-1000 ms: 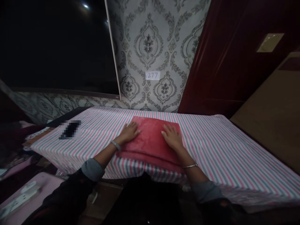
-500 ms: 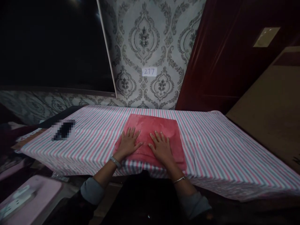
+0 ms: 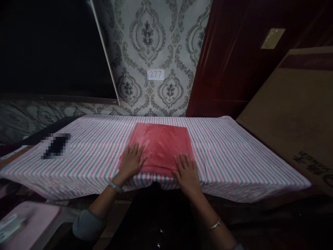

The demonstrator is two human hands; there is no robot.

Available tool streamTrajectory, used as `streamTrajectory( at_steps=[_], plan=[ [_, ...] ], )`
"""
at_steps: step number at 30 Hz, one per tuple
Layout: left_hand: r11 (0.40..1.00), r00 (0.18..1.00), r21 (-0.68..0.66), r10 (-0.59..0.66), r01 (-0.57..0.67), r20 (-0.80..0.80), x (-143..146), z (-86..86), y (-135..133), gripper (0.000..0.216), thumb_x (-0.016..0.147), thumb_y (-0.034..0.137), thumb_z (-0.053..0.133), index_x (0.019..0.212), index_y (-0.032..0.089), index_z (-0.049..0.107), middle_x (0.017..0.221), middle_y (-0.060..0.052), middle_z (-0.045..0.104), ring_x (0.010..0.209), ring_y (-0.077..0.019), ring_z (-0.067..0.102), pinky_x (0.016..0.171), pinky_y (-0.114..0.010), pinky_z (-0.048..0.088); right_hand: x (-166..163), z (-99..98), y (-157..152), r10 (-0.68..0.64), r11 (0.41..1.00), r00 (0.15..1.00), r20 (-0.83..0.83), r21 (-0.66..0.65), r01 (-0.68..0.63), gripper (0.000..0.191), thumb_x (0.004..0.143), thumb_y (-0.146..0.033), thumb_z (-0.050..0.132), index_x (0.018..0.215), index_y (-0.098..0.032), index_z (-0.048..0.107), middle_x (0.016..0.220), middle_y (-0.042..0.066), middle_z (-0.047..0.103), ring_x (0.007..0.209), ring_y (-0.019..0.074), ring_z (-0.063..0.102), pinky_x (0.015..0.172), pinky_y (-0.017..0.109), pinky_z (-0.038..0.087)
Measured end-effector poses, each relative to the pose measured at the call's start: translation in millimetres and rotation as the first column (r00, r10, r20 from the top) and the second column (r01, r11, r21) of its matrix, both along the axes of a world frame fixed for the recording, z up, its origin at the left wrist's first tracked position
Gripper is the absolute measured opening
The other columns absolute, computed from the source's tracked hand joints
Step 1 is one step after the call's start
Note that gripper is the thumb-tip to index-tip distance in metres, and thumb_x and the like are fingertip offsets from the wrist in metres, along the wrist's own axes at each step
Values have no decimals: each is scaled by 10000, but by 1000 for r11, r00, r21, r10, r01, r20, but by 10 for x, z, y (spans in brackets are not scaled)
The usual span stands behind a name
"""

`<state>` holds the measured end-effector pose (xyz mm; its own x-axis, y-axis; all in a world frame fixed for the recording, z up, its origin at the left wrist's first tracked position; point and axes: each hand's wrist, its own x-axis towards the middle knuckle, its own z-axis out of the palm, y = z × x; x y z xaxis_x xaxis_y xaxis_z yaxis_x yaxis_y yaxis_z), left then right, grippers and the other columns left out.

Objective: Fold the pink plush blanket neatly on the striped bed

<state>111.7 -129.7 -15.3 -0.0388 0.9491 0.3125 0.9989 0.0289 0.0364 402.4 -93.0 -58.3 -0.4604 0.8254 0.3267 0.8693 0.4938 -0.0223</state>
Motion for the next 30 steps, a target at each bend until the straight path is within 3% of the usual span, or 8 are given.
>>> streamTrajectory(
  at_steps=[5, 9, 13, 16, 20, 25, 28, 30],
  plan=[
    [997, 996, -19, -72, 73, 60, 85, 137, -149, 600, 1014, 501, 415, 1478, 130, 504, 1524, -227, 488, 1460, -369, 403, 1213, -605, 244, 133, 190, -43, 10, 997, 989, -146, 76, 1, 480, 1052, -379, 317, 1388, -206, 614, 1420, 126, 611, 1367, 305, 497, 1198, 630, 182],
    [968, 970, 89, -239, 234, 46, 414, 213, -114, 594, 991, 482, 498, 1530, 238, 435, 1638, -135, 350, 1540, -361, 239, 1222, -649, 197, -26, 425, 158, 38, 982, 983, -180, 187, -4, 482, 1050, -368, 342, 1447, -200, 557, 1490, 128, 547, 1426, 316, 422, 1178, 621, 246],
    [943, 949, 110, -316, 313, 8, 637, -75, -127, 649, 944, 491, 596, 1541, 310, 418, 1661, -90, 314, 1541, -407, 200, 1195, -701, 209, -106, 227, 236, 15, 994, 995, -94, 112, -4, 508, 1036, -380, 387, 1510, -229, 492, 1572, 113, 452, 1468, 350, 351, 1102, 598, 374],
    [941, 952, 146, -307, 305, -12, 656, -311, -209, 630, 972, 410, 569, 1562, 296, 381, 1666, -90, 301, 1544, -373, 214, 1208, -663, 229, -24, -40, 162, 10, 996, 997, -81, 87, -3, 520, 1037, -402, 392, 1535, -269, 458, 1593, 100, 423, 1483, 337, 332, 1110, 591, 369],
    [933, 951, 195, -309, 303, -2, 629, -348, -328, 608, 970, 290, 559, 1555, 275, 395, 1647, -88, 346, 1532, -357, 258, 1197, -613, 292, 154, -123, 117, 58, 994, 989, -140, 104, -43, 503, 1039, -439, 374, 1507, -299, 495, 1553, 97, 481, 1453, 329, 391, 1125, 636, 318],
    [939, 931, 116, -337, 322, 143, 516, 45, -182, 444, 1000, 246, 471, 1438, 236, 543, 1468, -109, 581, 1347, -287, 538, 1104, -515, 450, 44, 390, 439, 157, 987, 962, -223, 58, -148, 475, 1061, -378, 295, 1317, -232, 667, 1310, 93, 690, 1263, 273, 599, 1180, 597, 283],
    [952, 938, 96, -304, 292, 165, 415, 462, 219, 451, 1021, 246, 402, 1450, 176, 520, 1467, -144, 575, 1376, -280, 519, 1142, -508, 422, -364, 831, 785, 130, 991, 973, -190, 17, -129, 515, 1045, -323, 292, 1457, -152, 548, 1468, 128, 569, 1384, 286, 494, 1174, 549, 330],
    [972, 963, 54, -234, 228, 132, 351, 730, 583, 503, 1014, 244, 398, 1498, 116, 453, 1550, -192, 469, 1455, -305, 424, 1191, -537, 356, -698, 1064, 1022, 99, 994, 987, -129, -22, -103, 542, 1034, -290, 306, 1535, -141, 446, 1577, 129, 436, 1464, 285, 390, 1189, 535, 316]
  ],
)
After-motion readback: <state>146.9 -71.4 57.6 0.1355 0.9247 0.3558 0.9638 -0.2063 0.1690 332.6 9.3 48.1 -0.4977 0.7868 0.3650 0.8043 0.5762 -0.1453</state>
